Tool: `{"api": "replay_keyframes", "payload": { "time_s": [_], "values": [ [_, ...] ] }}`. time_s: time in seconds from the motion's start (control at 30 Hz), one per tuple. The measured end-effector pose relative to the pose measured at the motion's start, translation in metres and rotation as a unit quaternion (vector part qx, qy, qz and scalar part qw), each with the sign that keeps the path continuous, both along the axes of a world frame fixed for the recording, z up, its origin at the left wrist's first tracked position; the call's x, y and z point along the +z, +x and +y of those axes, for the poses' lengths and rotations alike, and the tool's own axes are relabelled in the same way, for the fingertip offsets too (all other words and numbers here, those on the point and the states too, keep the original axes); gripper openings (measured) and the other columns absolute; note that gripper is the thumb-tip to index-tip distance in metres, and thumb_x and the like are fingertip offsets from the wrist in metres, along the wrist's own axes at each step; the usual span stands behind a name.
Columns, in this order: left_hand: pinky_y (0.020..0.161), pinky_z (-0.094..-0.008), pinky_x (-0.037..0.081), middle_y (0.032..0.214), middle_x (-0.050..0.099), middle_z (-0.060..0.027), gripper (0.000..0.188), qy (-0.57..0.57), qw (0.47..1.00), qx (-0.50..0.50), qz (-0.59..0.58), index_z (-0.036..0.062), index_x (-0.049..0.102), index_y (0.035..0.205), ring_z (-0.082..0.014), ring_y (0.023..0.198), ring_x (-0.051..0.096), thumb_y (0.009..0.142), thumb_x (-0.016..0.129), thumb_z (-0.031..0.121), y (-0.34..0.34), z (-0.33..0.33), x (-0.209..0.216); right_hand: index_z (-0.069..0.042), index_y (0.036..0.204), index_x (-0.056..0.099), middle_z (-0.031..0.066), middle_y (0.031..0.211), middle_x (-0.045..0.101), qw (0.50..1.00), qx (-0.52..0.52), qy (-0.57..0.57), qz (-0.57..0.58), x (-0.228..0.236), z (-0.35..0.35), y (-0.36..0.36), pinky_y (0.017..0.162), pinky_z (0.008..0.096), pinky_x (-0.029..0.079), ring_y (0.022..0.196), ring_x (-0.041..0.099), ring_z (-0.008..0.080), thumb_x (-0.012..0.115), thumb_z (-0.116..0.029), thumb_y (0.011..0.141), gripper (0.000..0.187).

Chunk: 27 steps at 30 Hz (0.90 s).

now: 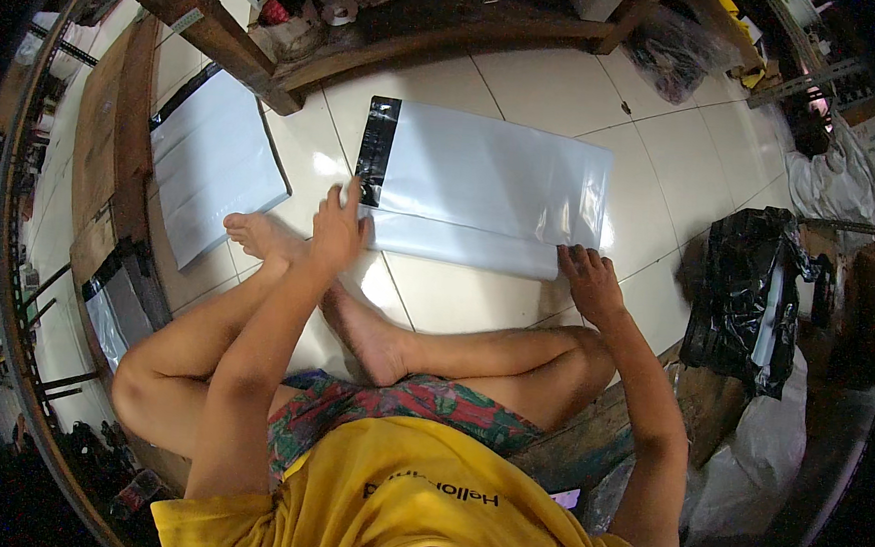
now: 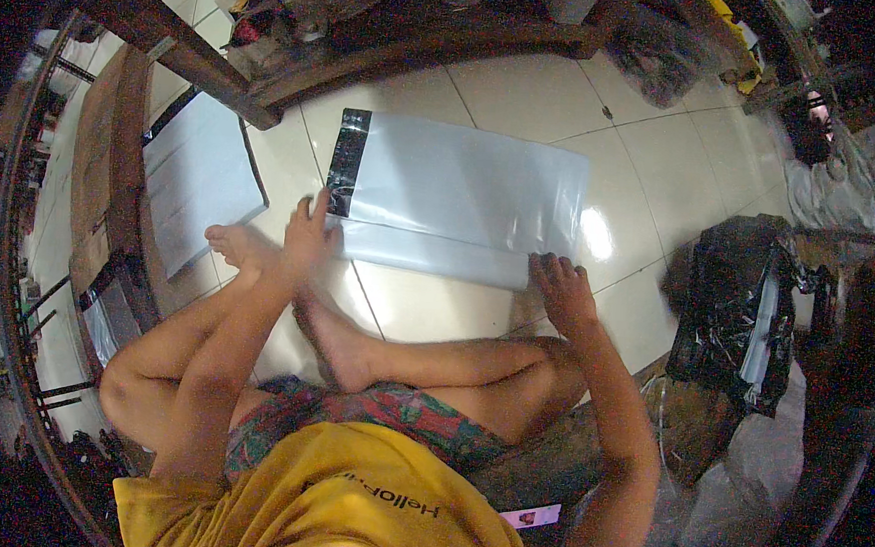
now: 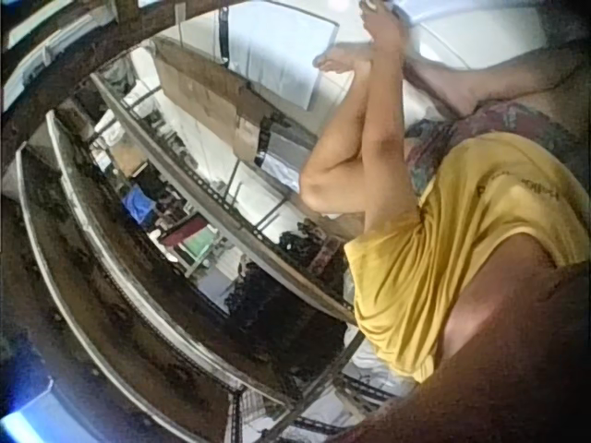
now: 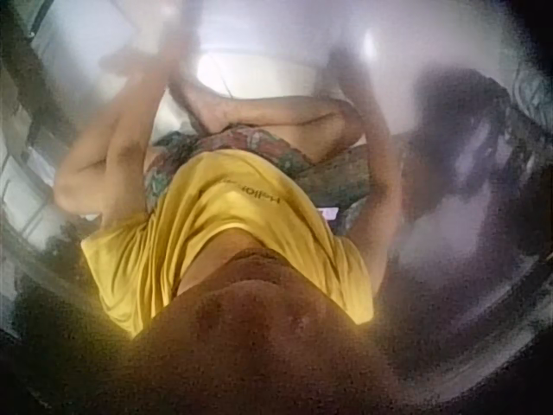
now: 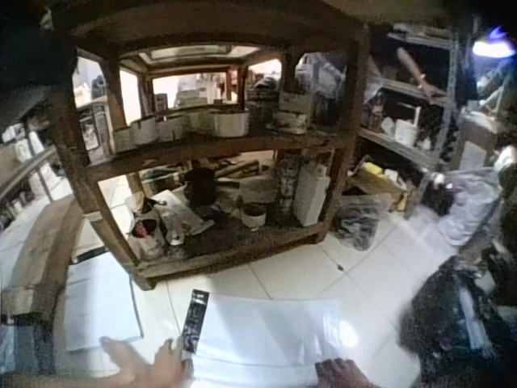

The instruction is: The person sits on the floor and repeatedly pulls white poly mailers from a cylindrical container, flattens them on the floor, and stacks them. The person handles the mailers one at a time, smoothing and folding them before placing them in a growing pile.

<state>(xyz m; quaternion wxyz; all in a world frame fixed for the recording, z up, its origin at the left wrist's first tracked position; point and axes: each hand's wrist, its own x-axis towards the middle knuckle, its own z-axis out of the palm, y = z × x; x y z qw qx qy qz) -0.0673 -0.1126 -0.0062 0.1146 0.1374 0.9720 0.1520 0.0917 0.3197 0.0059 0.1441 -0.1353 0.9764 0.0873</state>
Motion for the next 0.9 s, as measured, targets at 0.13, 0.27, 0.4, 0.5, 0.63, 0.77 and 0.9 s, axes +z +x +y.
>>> {"api": "replay_keyframes", "payload": {
  "time_s": [0.13,0.27,0.4,0.5,0.63,0.77,0.9],
  "values": [
    [0.113,-0.0511,0.031,0.134,0.049,-0.0171,0.068,-0.078,0.955,-0.266,0.109,0.0079,0.046,0.141,-0.0338,0.134,0.039,0.080,0.070,0.028,0.012,-0.004,0.017,-0.006,0.142,0.044,0.0121,0.132,0.051,0.999,0.005,0.012,0.029,-0.007,-0.002,-0.003,0.098,0.0437,0.044,0.119,0.051,0.0294,0.068,-0.010,0.079,0.067],
    [0.108,-0.0467,0.039,0.125,0.059,-0.0159,0.058,-0.058,0.960,-0.271,0.024,0.0057,0.055,0.132,-0.0324,0.125,0.050,0.081,0.069,0.027,-0.003,-0.012,0.009,-0.006,0.130,0.057,0.0124,0.120,0.063,0.980,-0.069,-0.184,0.019,-0.007,0.020,-0.015,0.095,0.0420,0.049,0.112,0.059,0.0294,0.074,-0.013,0.079,0.055],
    [0.089,-0.0422,0.052,0.098,0.069,-0.0186,0.045,0.139,0.980,-0.086,-0.116,0.0025,0.062,0.120,-0.0343,0.094,0.066,0.084,0.068,0.028,-0.028,-0.017,0.023,-0.003,0.117,0.064,0.0132,0.108,0.071,0.880,-0.289,-0.372,-0.071,0.008,0.041,-0.034,0.091,0.0396,0.053,0.102,0.067,0.0266,0.080,-0.021,0.082,0.042],
    [0.078,-0.0421,0.055,0.087,0.068,-0.0215,0.048,0.199,0.958,0.030,-0.207,0.0015,0.060,0.120,-0.0364,0.080,0.067,0.086,0.070,0.033,-0.055,-0.032,-0.008,-0.004,0.120,0.055,0.0176,0.106,0.067,0.823,-0.366,-0.430,-0.060,-0.012,0.057,-0.038,0.086,0.0406,0.053,0.098,0.065,0.0296,0.078,-0.025,0.087,0.045],
    [0.082,-0.0418,0.053,0.106,0.061,-0.0240,0.050,0.208,0.969,0.114,-0.068,0.0002,0.052,0.128,-0.0378,0.090,0.063,0.089,0.069,0.027,-0.046,-0.004,-0.014,-0.005,0.118,0.050,0.0218,0.107,0.061,0.863,-0.338,-0.358,0.111,-0.040,0.063,-0.023,0.083,0.0445,0.052,0.095,0.063,0.0375,0.075,-0.020,0.088,0.042],
    [0.102,-0.0508,0.041,0.123,0.054,-0.0212,0.053,0.109,0.970,-0.170,0.139,0.0024,0.052,0.126,-0.0384,0.117,0.052,0.083,0.072,0.025,-0.020,-0.002,-0.007,-0.005,0.126,0.054,0.0218,0.134,0.050,0.956,-0.188,-0.208,0.091,-0.002,0.028,-0.019,0.097,0.0467,0.046,0.116,0.054,0.0393,0.072,-0.017,0.085,0.047],
    [0.106,-0.0546,0.037,0.128,0.054,-0.0175,0.056,0.033,0.944,-0.279,0.175,0.0045,0.053,0.122,-0.0366,0.124,0.049,0.074,0.075,0.023,0.004,0.011,-0.001,0.000,0.138,0.049,0.0185,0.137,0.048,0.995,-0.036,-0.046,0.083,0.007,0.003,-0.007,0.108,0.0509,0.035,0.127,0.046,0.0359,0.070,-0.018,0.082,0.063]
  ]
}}
